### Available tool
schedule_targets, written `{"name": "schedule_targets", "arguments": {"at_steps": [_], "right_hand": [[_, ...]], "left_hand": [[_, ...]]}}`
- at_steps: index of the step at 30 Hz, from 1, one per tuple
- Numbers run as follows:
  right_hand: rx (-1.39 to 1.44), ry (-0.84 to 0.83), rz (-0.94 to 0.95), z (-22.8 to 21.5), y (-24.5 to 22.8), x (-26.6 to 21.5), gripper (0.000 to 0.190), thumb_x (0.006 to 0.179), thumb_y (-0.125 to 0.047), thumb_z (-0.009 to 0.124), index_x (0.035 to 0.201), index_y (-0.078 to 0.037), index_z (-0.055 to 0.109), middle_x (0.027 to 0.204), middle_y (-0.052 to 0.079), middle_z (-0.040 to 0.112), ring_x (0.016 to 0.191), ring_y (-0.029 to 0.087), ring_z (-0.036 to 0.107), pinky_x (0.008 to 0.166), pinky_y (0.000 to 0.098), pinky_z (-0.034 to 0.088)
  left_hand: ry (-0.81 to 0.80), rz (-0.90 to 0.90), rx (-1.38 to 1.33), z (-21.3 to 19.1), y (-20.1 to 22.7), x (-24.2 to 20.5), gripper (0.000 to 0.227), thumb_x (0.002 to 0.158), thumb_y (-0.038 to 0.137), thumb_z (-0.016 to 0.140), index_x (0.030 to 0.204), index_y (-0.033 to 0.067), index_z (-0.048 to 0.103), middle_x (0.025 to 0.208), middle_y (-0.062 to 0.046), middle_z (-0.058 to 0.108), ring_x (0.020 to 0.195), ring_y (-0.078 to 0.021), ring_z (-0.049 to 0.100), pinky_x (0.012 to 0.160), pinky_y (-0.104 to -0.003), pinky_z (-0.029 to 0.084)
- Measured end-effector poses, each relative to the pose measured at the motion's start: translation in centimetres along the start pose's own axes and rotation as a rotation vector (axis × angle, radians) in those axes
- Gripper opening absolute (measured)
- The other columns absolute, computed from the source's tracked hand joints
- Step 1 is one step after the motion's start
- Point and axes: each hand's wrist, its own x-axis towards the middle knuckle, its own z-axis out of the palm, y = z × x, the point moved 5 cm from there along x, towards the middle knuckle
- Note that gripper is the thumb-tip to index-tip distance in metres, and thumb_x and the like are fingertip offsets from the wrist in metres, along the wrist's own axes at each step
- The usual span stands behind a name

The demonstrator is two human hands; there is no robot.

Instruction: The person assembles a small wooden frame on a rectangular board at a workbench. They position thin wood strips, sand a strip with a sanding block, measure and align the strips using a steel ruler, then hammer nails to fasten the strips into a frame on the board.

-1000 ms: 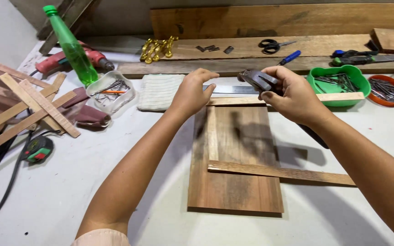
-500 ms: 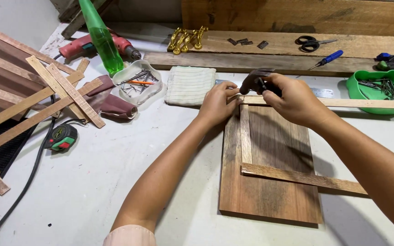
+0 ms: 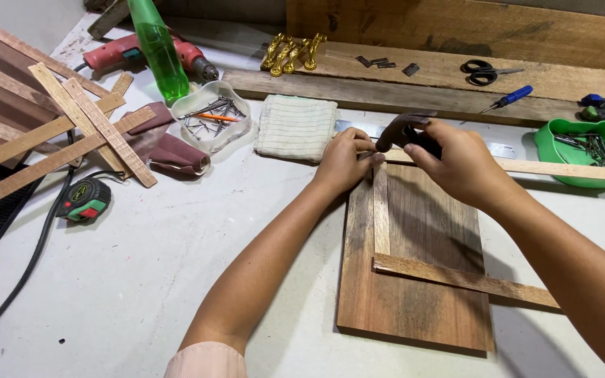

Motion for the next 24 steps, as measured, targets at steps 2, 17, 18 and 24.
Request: {"name": "schedule_targets", "arguments": {"at_steps": [2, 17, 18, 24], "right_hand": [[-0.06, 0.033, -0.057, 0.4, 0.3, -0.1, 0.03, 0.096, -0.024, 0.071, 0.116, -0.002, 0.066, 0.091, 0.022, 0.074, 0.078, 0.037, 0.071, 0.065, 0.0437, 0.054], [-0.084, 0.021, -0.021, 2.2, 1.2, 0.2, 0.024, 0.098, -0.02, 0.067, 0.113, -0.001, 0.07, 0.09, 0.024, 0.072, 0.078, 0.041, 0.071, 0.068, 0.0472, 0.055], [-0.071, 0.066, -0.091, 1.8, 0.7, 0.3, 0.024, 0.098, -0.018, 0.067, 0.115, -0.001, 0.07, 0.092, 0.025, 0.072, 0.079, 0.042, 0.07, 0.068, 0.0472, 0.055], [-0.066, 0.157, -0.207, -1.1, -2.4, 0.2, 0.023, 0.098, -0.015, 0.068, 0.116, -0.002, 0.07, 0.097, 0.023, 0.071, 0.084, 0.041, 0.069, 0.069, 0.0463, 0.054]], "left_hand": [[-0.006, -0.019, 0.001, -0.2, 0.0, -0.1, 0.031, 0.079, 0.035, 0.085, 0.1, 0.0116, 0.083, 0.108, -0.006, 0.069, 0.106, -0.0258, 0.063, 0.095, -0.04, 0.05], [-0.089, -0.065, 0.105, 0.7, -1.1, 0.3, 0.044, 0.076, 0.05, 0.084, 0.108, 0.0202, 0.082, 0.114, -0.003, 0.065, 0.114, -0.0221, 0.058, 0.101, -0.038, 0.047], [-0.081, -0.053, 0.099, 0.7, -1.3, 0.4, 0.044, 0.078, 0.051, 0.084, 0.109, 0.0201, 0.082, 0.115, -0.004, 0.066, 0.114, -0.0227, 0.058, 0.101, -0.038, 0.047], [-0.116, -0.063, 0.071, 0.0, -0.7, 0.3, 0.037, 0.08, 0.049, 0.081, 0.112, 0.0305, 0.082, 0.114, -0.004, 0.065, 0.115, -0.0243, 0.058, 0.104, -0.04, 0.045]]}}
